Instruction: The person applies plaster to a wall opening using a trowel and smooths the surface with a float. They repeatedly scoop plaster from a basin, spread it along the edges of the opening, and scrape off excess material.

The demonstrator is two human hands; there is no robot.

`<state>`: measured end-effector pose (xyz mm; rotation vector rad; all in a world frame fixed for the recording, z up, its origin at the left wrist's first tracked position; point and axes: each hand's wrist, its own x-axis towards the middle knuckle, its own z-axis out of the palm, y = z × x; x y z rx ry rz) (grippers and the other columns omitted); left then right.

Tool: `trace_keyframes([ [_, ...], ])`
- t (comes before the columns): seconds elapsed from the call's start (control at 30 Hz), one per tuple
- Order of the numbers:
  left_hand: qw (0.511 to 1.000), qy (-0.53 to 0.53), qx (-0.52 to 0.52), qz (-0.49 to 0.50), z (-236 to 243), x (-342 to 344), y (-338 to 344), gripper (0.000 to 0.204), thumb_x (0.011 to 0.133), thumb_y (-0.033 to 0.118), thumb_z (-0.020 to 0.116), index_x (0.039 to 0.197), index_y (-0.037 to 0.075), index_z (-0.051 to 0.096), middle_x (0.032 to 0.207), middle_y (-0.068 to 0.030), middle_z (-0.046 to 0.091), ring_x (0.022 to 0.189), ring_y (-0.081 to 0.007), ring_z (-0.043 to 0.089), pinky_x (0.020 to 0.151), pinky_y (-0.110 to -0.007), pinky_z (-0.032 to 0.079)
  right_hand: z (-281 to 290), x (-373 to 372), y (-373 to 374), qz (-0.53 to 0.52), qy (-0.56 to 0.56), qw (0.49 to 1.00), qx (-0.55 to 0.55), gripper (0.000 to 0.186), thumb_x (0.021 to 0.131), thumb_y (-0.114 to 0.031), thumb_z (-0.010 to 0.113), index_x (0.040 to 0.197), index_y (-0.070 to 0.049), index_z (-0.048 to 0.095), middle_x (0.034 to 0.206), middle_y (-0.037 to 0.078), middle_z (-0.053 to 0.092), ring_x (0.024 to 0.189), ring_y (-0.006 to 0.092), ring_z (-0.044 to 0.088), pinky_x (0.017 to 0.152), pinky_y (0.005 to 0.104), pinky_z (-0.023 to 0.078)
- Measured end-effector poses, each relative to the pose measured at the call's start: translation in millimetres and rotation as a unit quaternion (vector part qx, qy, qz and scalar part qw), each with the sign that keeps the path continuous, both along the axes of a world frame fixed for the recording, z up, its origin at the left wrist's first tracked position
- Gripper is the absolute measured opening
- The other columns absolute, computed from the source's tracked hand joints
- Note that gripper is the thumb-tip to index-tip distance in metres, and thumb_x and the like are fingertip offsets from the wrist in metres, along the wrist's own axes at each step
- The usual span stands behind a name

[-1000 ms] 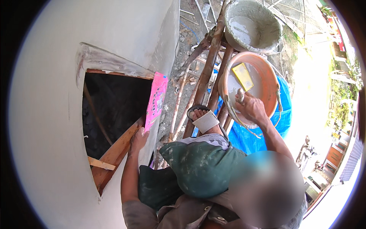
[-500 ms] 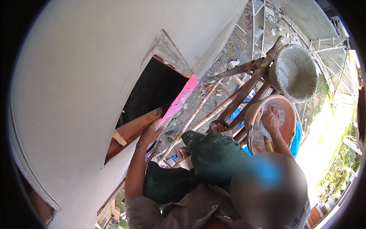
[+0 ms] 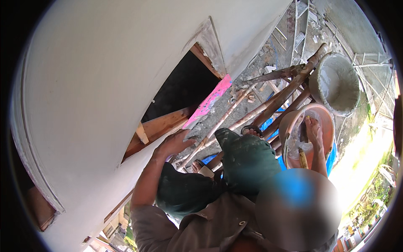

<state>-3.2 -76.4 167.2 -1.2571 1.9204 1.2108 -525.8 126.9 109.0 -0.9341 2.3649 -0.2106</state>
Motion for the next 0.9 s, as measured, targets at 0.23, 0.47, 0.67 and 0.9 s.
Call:
trace_keyframes([
  [0.23, 0.958, 0.051, -0.009, 0.282, -4, 155, 73, 0.048, 0.094, 0.040, 0.056, 0.124, 0.002, 0.057, 0.118, -0.0169, 0.064, 0.111, -0.0262, 0.060, 0.095, -0.036, 0.045, 149, 90, -96, 0.139, -0.060, 0.979, -0.140, 0.038, 0.097, -0.032, 0.050, 0.112, 0.000, 0.066, 0.104, 0.018, 0.067, 0.095, 0.0282, 0.063, 0.086, 0.0362, 0.048],
  [0.47, 0.699, 0.087, -0.253, 0.663, -34, 178, 214, 0.046, 0.092, 0.041, 0.057, 0.109, -0.001, 0.064, 0.101, -0.0210, 0.068, 0.098, -0.0322, 0.067, 0.086, -0.040, 0.050, 166, 208, -214, 0.483, -0.001, 0.843, -0.238, 0.043, 0.098, -0.030, 0.054, 0.122, 0.005, 0.059, 0.128, 0.021, 0.057, 0.119, 0.0333, 0.053, 0.101, 0.0429, 0.040],
  [0.67, 0.509, -0.122, -0.279, 0.805, -109, 190, 369, 0.046, 0.092, 0.041, 0.054, 0.111, 0.000, 0.063, 0.102, -0.0234, 0.068, 0.099, -0.0353, 0.066, 0.087, -0.041, 0.051, 147, 267, -229, 0.529, -0.082, 0.839, -0.096, 0.043, 0.097, -0.027, 0.055, 0.124, 0.006, 0.058, 0.125, 0.021, 0.059, 0.117, 0.0326, 0.055, 0.103, 0.0401, 0.039],
  [0.9, 0.347, -0.319, -0.248, 0.847, -126, 327, 514, 0.050, 0.091, 0.047, 0.051, 0.113, 0.002, 0.061, 0.109, -0.0244, 0.065, 0.106, -0.0405, 0.061, 0.092, -0.046, 0.047, 151, 297, -258, 0.524, -0.061, 0.850, -0.011, 0.042, 0.097, -0.025, 0.057, 0.127, 0.005, 0.057, 0.121, 0.018, 0.062, 0.113, 0.0240, 0.058, 0.101, 0.0323, 0.041],
])
